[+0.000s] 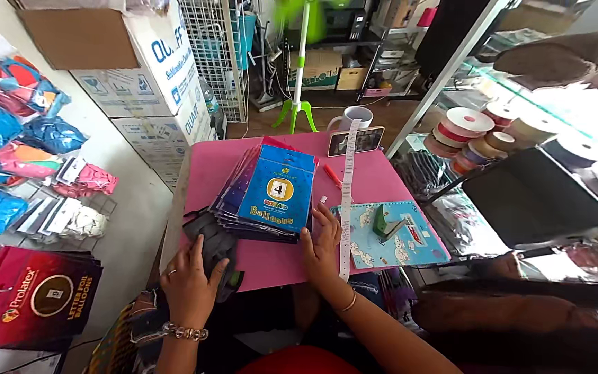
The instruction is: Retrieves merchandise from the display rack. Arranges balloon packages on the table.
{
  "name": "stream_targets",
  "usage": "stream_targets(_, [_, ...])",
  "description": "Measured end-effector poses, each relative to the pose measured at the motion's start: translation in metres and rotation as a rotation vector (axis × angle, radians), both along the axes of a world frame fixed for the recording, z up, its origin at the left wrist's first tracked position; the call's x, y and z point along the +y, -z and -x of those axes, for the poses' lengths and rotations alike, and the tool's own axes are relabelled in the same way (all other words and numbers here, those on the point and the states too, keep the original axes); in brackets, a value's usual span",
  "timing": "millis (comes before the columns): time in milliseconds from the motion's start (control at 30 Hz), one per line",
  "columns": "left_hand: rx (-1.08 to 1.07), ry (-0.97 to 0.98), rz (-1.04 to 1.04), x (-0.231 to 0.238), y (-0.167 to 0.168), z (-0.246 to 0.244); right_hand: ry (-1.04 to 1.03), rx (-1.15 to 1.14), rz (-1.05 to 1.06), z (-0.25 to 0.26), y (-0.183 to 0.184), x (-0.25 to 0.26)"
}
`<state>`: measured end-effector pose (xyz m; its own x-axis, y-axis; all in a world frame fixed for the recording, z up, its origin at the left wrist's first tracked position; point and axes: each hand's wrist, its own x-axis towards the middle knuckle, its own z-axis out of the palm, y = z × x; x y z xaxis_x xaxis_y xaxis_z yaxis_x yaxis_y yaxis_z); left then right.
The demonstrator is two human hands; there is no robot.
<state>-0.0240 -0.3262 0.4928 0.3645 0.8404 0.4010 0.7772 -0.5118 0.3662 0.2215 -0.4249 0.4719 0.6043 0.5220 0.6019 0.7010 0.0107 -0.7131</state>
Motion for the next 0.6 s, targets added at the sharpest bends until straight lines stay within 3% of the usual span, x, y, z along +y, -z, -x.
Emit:
stream_targets(133, [-0.155, 0.047, 0.071, 0.002, -0.004, 0.005, 0.022, -0.078, -0.014, 0.001, 0.001, 0.000])
stream_targets(233, [-0.261, 0.079, 0.148, -0.006, -0.018, 0.011, -0.014, -0.262, -0.170, 0.005, 0.003, -0.008])
stream_targets(333, [-0.410, 0.235, 0.059, -0.018, -0.042, 0.018, -0.367, -0.335, -0.285, 0.032, -0.019, -0.019])
stream_targets(467, [-0.555, 0.574, 0.051, -0.040, -0.078, 0.022, -1.001, 0.289, -0.239, 0.080, -0.055, -0.022])
stream_targets(533, [-0.525, 0.671, 0.094, -0.052, -0.084, 0.017, -1.173, 0.560, -0.230, 0.089, -0.065, -0.022])
stream_targets(600, [-0.473, 0.717, 0.131, -0.057, -0.076, 0.015, -1.215, 0.748, -0.228, 0.090, -0.070, -0.023])
